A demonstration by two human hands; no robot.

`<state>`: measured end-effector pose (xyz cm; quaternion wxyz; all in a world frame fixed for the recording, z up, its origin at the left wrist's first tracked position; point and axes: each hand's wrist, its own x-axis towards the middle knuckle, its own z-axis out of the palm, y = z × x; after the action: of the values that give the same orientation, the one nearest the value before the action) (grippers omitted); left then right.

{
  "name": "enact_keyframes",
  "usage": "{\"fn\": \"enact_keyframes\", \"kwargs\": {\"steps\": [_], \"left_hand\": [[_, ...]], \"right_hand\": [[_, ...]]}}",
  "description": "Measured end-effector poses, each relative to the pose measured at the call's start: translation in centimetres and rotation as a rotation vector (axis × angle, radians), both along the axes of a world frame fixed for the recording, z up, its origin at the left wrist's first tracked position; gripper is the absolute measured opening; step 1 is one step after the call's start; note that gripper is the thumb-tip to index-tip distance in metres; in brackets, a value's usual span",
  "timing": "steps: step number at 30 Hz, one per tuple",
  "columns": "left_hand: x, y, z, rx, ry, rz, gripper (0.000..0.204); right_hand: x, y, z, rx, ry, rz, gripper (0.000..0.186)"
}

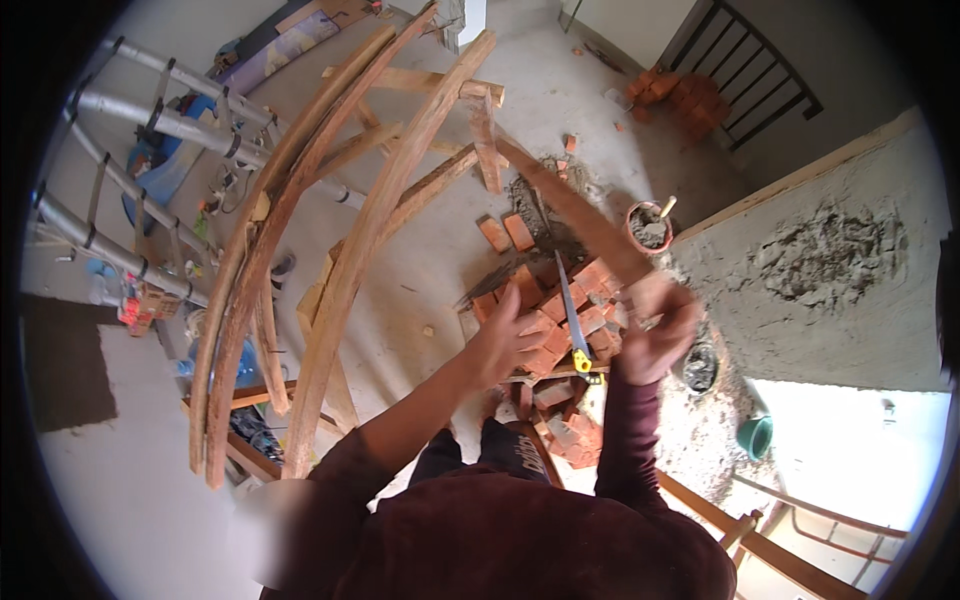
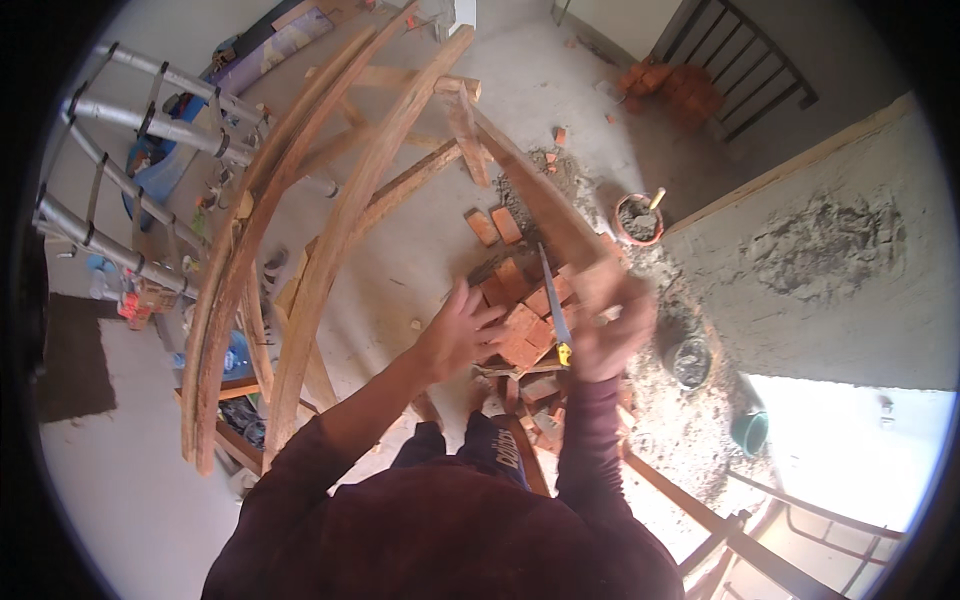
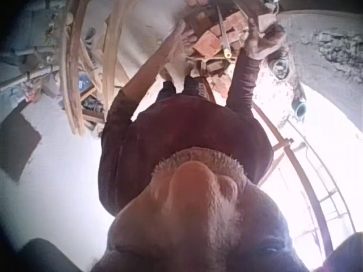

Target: The person saws through a wooden beam, moves pieces of a wooden structure, and hammers a nail into a joint.

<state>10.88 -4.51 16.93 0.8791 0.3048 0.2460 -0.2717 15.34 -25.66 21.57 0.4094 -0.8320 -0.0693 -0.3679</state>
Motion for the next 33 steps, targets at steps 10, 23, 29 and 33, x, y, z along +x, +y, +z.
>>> {"fn": "enact_keyframes", "kwargs": {"steps": [10, 23, 29, 33], "left_hand": [[-2.5, 2.7, 0.2, 0.030, 0.047, -0.084, 0.036], [-15.4, 14.0, 12.9, 0.429, 0.090, -0.330, 0.079], [-21.0, 13.9, 14.3, 0.430, 0.126, -0.380, 0.088], [-28.3, 17.4, 13.8, 0.527, 0.095, -0.435, 0.097]], "right_hand": [[-10.9, 10.0, -0.7, -0.591, 0.248, 0.348, 0.064], [-3.1, 17.0, -17.5, 1.643, 1.583, 0.610, 0.103], [-0.3, 22.0, -20.7, 1.703, 1.597, 0.288, 0.073], [-9.5, 23.4, -20.2, 1.694, 1.541, 0.268, 0.036]]}}
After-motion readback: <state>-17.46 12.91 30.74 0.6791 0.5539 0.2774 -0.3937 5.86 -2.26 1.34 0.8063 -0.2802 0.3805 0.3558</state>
